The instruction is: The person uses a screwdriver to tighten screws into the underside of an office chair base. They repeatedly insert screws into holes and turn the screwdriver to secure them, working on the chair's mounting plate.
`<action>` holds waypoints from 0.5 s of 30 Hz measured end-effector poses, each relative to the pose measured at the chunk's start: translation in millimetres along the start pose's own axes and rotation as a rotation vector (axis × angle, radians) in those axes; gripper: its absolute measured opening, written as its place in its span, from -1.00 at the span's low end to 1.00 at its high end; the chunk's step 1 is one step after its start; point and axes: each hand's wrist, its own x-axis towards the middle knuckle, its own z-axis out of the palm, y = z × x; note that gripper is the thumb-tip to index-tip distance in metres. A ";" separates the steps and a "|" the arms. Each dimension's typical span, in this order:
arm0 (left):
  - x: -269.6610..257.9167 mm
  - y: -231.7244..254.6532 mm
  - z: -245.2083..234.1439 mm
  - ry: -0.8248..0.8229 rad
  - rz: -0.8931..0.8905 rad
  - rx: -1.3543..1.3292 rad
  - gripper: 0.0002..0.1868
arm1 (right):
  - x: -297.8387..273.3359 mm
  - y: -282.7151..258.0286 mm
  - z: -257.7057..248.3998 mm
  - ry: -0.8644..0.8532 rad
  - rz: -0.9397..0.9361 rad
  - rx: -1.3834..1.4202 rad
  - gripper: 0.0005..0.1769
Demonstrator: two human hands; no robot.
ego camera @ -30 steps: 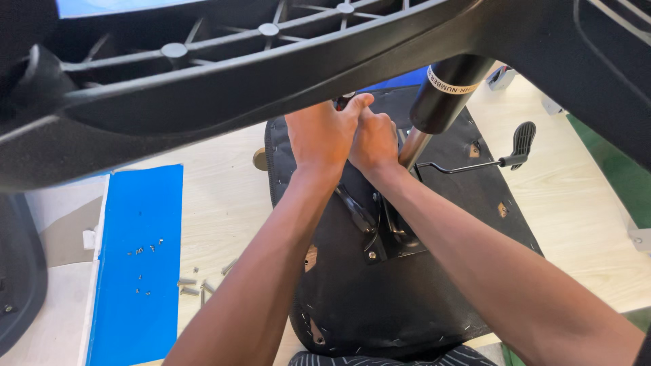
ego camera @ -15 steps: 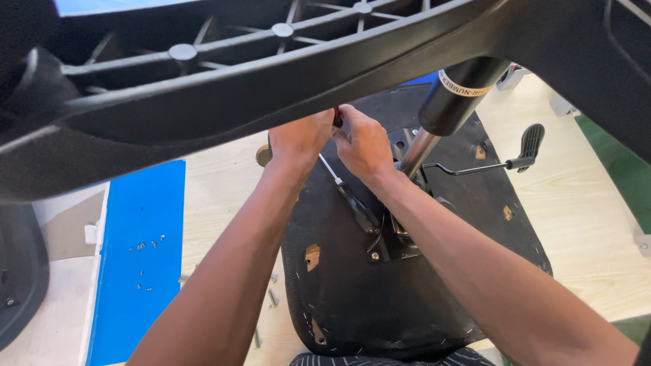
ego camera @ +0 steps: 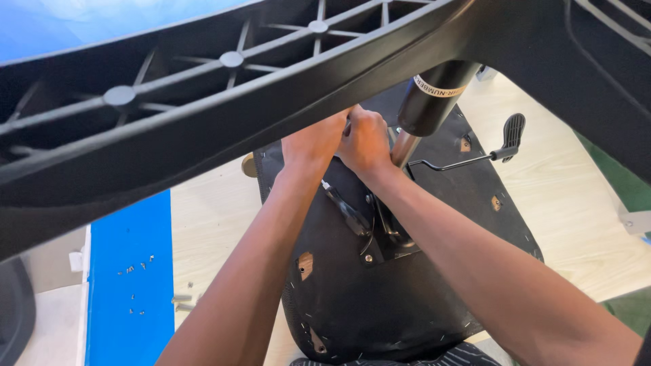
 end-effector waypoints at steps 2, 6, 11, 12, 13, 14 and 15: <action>0.9 0.1 2.0 0.048 -0.012 0.020 -0.79 | -0.6 -1.2 -2.8 0.007 -0.010 0.053 -0.68; -1.8 -4.2 -1.5 0.135 0.029 -0.058 -0.76 | 2.8 -2.8 -3.5 0.056 -0.065 0.115 -0.78; -2.9 -8.7 -7.1 0.098 0.054 0.107 -0.75 | 3.5 -7.0 -9.3 0.025 -0.105 0.049 -0.75; -3.5 -10.0 -8.6 0.072 0.051 0.157 -0.75 | 2.5 -10.3 -10.5 0.031 -0.135 0.057 -0.72; -2.5 -10.3 -10.3 0.060 0.066 0.146 -0.75 | 2.8 -13.4 -12.9 0.013 -0.098 0.067 -0.72; -1.2 -10.4 -12.0 0.048 0.082 0.135 -0.76 | 3.6 -16.4 -15.8 -0.005 -0.062 0.078 -0.72; -1.4 -10.9 -12.9 0.036 0.094 0.120 -0.76 | 3.0 -19.0 -19.0 -0.026 -0.025 0.086 -0.71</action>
